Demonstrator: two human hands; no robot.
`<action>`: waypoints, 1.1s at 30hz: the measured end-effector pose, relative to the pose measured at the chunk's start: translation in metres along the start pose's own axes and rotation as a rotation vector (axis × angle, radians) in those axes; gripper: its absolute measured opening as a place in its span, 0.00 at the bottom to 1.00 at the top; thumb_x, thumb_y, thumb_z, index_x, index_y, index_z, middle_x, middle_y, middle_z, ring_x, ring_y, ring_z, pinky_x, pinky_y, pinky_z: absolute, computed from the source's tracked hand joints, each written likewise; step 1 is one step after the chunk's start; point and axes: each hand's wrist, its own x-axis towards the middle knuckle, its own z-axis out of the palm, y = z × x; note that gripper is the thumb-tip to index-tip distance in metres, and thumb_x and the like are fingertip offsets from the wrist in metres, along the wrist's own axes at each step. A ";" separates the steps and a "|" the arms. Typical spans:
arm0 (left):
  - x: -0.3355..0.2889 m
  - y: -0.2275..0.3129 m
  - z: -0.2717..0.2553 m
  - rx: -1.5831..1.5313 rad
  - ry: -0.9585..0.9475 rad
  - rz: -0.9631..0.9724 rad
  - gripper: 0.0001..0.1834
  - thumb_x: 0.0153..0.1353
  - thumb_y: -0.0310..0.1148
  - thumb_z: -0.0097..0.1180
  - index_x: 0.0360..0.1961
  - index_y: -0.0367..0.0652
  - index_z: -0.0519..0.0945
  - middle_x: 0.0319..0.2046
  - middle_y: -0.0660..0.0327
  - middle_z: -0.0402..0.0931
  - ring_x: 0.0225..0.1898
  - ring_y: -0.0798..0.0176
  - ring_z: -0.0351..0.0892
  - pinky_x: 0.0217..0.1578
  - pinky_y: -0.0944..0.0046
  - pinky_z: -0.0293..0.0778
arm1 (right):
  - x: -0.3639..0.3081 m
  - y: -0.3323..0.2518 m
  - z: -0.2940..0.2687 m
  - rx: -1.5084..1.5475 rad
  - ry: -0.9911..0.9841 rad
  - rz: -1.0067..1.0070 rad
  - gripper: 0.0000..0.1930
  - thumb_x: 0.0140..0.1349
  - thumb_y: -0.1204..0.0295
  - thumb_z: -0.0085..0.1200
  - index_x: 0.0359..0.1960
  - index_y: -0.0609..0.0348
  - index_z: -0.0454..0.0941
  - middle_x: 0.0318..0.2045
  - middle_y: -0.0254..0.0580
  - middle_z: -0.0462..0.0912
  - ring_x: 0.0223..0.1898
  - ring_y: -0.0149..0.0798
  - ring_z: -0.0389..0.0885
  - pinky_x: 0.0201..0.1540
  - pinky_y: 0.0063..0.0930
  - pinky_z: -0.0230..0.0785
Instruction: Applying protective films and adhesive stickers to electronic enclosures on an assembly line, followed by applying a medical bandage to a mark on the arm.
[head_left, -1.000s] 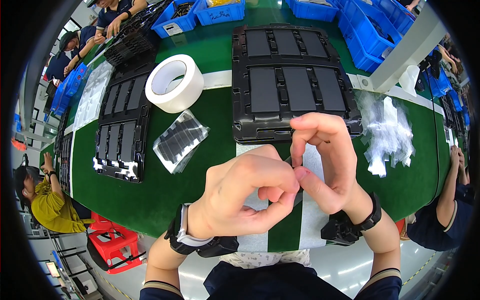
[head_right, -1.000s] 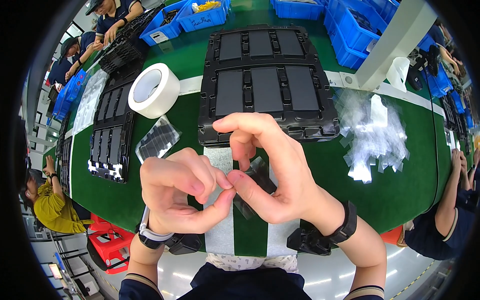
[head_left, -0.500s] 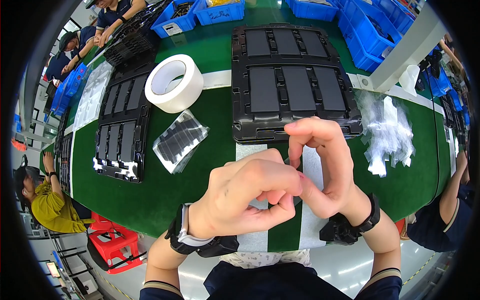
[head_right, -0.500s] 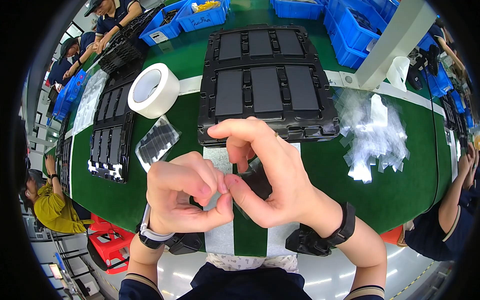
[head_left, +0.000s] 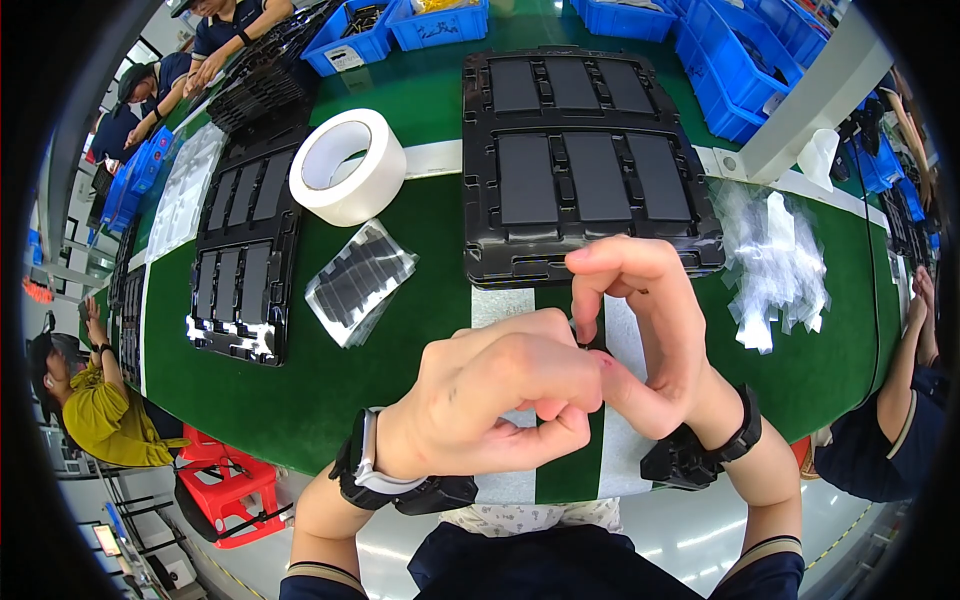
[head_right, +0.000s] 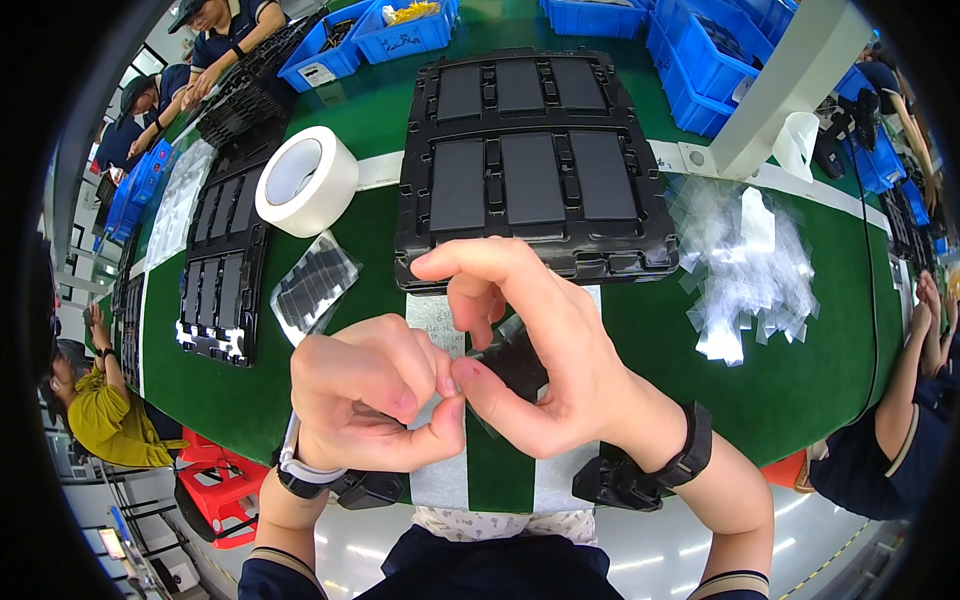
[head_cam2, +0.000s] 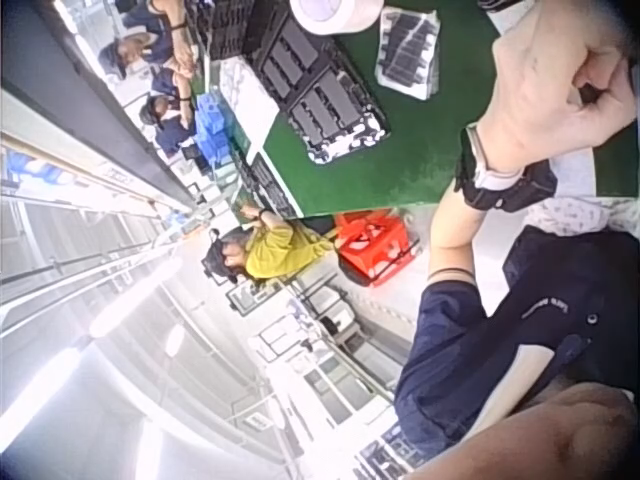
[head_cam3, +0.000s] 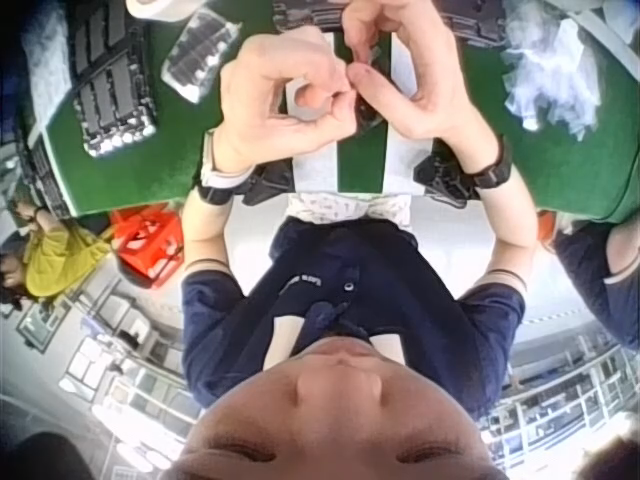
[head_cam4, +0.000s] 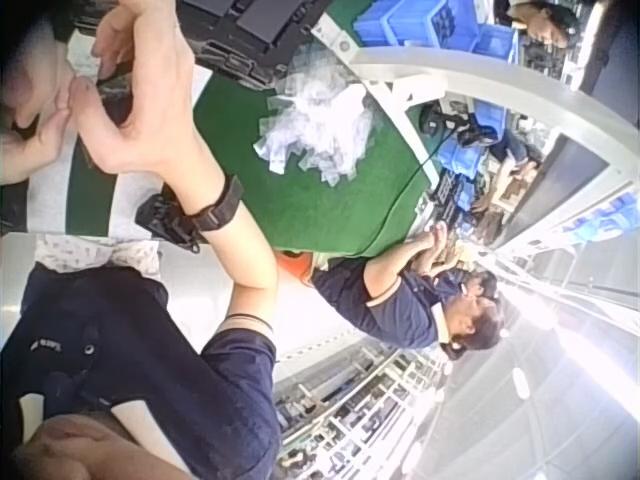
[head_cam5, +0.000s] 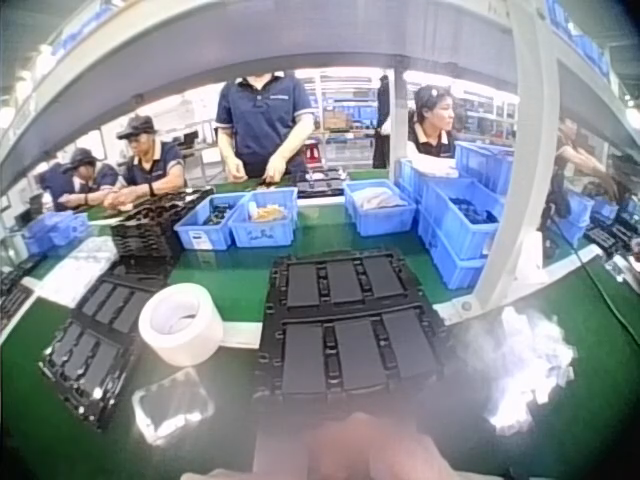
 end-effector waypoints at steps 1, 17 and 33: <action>0.000 0.000 0.000 -0.017 0.011 0.019 0.16 0.37 0.12 0.59 0.17 0.41 0.65 0.17 0.64 0.66 0.17 0.69 0.68 0.23 0.68 0.72 | 0.000 0.000 0.000 0.008 -0.006 0.008 0.30 0.39 0.82 0.51 0.51 0.63 0.66 0.25 0.37 0.69 0.25 0.30 0.67 0.29 0.22 0.62; 0.003 -0.004 0.001 0.074 0.089 0.153 0.21 0.35 0.09 0.62 0.20 0.43 0.64 0.20 0.65 0.67 0.18 0.70 0.67 0.27 0.67 0.77 | -0.001 0.001 0.000 0.091 -0.008 0.120 0.29 0.44 0.83 0.49 0.53 0.62 0.63 0.28 0.38 0.68 0.27 0.30 0.67 0.30 0.23 0.62; 0.005 -0.003 -0.001 0.202 -0.061 0.078 0.13 0.36 0.12 0.59 0.17 0.41 0.71 0.18 0.64 0.72 0.21 0.64 0.73 0.25 0.69 0.73 | 0.003 0.000 -0.001 0.131 -0.162 0.287 0.30 0.43 0.85 0.45 0.54 0.59 0.61 0.30 0.39 0.68 0.26 0.29 0.68 0.29 0.21 0.63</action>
